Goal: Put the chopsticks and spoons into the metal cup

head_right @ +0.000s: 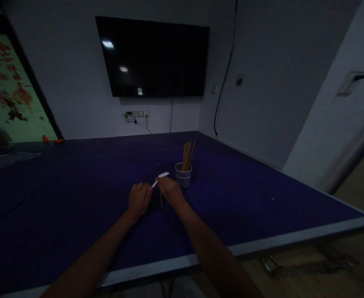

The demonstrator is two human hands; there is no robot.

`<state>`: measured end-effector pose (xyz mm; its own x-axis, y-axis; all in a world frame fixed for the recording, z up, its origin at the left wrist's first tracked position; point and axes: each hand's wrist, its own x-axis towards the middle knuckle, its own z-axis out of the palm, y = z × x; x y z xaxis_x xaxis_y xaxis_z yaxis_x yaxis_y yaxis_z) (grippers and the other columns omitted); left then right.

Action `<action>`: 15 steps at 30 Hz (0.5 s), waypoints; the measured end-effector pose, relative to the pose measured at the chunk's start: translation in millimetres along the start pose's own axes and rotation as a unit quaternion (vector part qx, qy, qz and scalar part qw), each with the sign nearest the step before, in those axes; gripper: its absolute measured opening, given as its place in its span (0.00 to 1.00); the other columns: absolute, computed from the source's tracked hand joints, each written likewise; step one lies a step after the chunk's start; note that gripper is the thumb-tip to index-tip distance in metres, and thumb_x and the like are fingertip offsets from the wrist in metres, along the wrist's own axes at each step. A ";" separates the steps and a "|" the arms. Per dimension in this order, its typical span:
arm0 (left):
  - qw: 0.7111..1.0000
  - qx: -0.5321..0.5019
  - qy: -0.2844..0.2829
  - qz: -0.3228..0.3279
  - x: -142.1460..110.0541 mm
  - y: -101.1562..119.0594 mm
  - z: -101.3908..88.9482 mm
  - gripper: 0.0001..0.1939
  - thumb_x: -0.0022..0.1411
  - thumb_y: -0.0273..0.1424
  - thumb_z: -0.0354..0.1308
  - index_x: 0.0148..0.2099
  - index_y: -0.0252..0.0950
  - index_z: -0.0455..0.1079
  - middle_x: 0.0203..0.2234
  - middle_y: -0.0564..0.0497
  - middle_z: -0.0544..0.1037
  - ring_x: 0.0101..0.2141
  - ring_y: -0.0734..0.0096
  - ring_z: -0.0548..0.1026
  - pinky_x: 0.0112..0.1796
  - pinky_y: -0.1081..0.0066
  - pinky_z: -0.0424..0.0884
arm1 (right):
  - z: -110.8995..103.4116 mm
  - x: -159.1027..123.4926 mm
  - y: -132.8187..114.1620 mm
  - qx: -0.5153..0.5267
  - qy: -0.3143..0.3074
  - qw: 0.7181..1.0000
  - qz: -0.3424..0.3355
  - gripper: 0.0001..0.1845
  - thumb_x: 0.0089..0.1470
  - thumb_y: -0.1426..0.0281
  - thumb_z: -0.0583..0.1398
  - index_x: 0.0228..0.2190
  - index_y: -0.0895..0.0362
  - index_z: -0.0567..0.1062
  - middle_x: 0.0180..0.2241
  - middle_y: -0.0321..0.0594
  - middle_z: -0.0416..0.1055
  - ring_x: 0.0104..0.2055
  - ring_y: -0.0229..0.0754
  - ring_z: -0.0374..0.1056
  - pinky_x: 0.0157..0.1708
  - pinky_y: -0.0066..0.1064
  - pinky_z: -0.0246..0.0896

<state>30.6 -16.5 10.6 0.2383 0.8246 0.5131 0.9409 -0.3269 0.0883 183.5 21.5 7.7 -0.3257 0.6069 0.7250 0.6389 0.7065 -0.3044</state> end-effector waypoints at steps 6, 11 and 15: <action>0.998 -0.016 0.035 0.051 -0.2 1.0 12.9 0.20 0.67 0.38 0.36 0.39 0.36 0.67 0.31 0.46 0.74 0.35 0.65 0.69 0.40 0.65 0.59 | -24.1 7.4 17.5 0.013 0.290 0.946 0.141 0.19 0.58 0.59 0.50 0.41 0.57 0.73 0.38 0.46 0.74 0.40 0.44 0.70 0.43 0.35 0.62; 0.997 -0.011 0.049 0.050 0.8 -1.3 19.0 0.20 0.67 0.38 0.37 0.38 0.36 0.68 0.28 0.47 0.74 0.33 0.67 0.70 0.38 0.66 0.59 | -36.9 11.9 34.4 0.093 0.378 0.897 0.211 0.23 0.56 0.55 0.51 0.41 0.60 0.72 0.33 0.44 0.74 0.34 0.43 0.70 0.36 0.33 0.63; 0.998 -0.014 0.035 0.046 0.1 -1.6 18.0 0.20 0.67 0.37 0.38 0.37 0.36 0.69 0.27 0.47 0.74 0.33 0.67 0.70 0.37 0.67 0.59 | -35.6 11.8 47.5 0.122 0.378 0.876 0.272 0.25 0.55 0.54 0.50 0.41 0.61 0.72 0.31 0.45 0.74 0.32 0.43 0.70 0.33 0.33 0.61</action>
<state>33.4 -7.5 -4.8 0.3048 0.7566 0.5785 0.9086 -0.4130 0.0615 234.7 49.3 23.8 0.5954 0.5283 0.6053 0.3571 0.5008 -0.7885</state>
